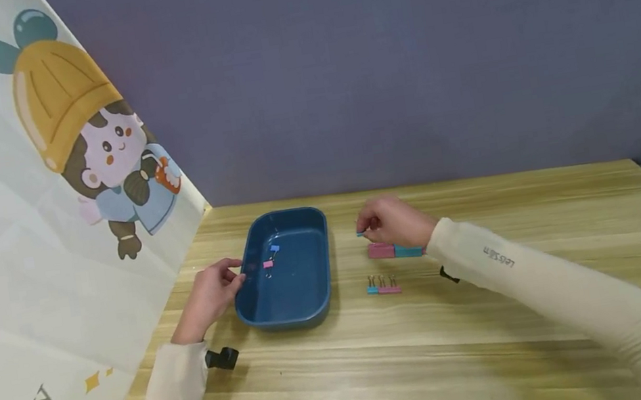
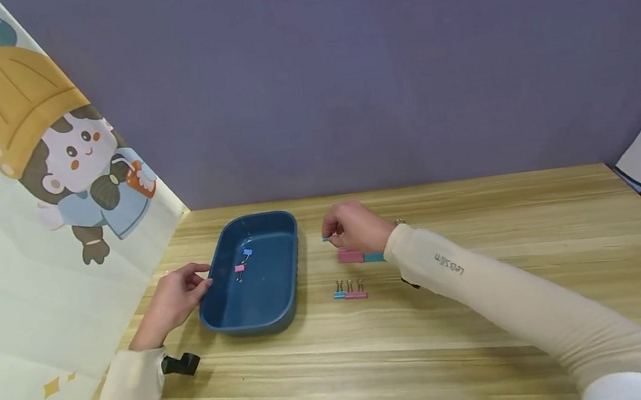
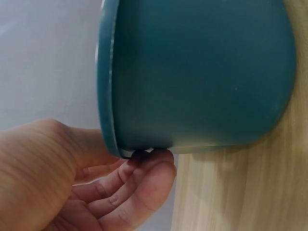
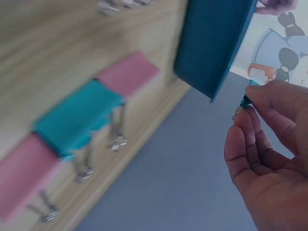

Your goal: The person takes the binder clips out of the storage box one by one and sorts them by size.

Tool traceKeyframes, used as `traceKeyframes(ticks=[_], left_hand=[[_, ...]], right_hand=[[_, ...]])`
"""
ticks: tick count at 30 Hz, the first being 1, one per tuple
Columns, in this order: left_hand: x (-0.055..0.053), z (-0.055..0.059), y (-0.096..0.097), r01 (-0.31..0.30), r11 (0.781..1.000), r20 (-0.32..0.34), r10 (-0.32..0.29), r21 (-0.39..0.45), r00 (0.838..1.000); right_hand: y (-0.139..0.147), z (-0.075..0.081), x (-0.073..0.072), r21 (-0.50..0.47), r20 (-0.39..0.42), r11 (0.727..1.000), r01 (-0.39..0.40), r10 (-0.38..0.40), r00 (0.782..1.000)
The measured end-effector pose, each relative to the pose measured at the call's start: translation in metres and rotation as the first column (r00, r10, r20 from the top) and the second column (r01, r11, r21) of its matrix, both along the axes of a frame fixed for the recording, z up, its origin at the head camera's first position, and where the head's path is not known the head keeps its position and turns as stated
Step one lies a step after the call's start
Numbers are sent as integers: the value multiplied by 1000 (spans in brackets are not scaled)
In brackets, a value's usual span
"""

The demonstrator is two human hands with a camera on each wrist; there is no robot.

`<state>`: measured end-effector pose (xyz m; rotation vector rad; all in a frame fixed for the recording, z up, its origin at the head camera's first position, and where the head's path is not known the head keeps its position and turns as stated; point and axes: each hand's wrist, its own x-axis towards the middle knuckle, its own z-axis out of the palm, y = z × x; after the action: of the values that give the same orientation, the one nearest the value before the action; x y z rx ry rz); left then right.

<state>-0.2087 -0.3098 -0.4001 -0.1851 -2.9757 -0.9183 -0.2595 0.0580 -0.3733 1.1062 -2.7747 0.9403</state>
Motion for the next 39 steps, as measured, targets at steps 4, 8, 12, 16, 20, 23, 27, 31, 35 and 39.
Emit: traceKeyframes(ticks=[4,8,12,16,20,23,27,31,35,39], left_hand=[[-1,-4,1,52,999,-50,-52,0,997],[2,-4,-3,62,998,-79,-63,-24,995],[5,-2,-9,48,998,-97,-51,-42,994],[6,-1,-12,47,998,-105,-52,-46,993],[4,-3,-9,56,997,-95,-60,-44,994],[2,-3,-6,61,997,-85,-64,-41,994],[2,-3,-5,59,997,-73,-62,-41,995],[2,-3,-5,52,998,-62,-55,-47,997],[2,-3,-5,50,997,-63,-53,-52,997],[1,-3,-5,56,997,-73,-60,-55,996]], right_hand=[[20,-12,14,9,-28,1000,11,-11,1000],[32,-21,26,25,-72,1000,8,-6,997],[36,-29,36,42,-60,999,2,0,998],[41,-39,46,50,-26,999,20,-18,999],[49,-51,54,48,-40,999,23,-21,999],[53,-58,60,43,-21,999,21,-20,1000],[55,-64,66,51,10,998,23,-23,1000],[55,-68,68,72,11,997,30,-31,999],[54,-71,69,80,57,996,33,-37,998],[52,-73,70,80,75,996,27,-33,997]])
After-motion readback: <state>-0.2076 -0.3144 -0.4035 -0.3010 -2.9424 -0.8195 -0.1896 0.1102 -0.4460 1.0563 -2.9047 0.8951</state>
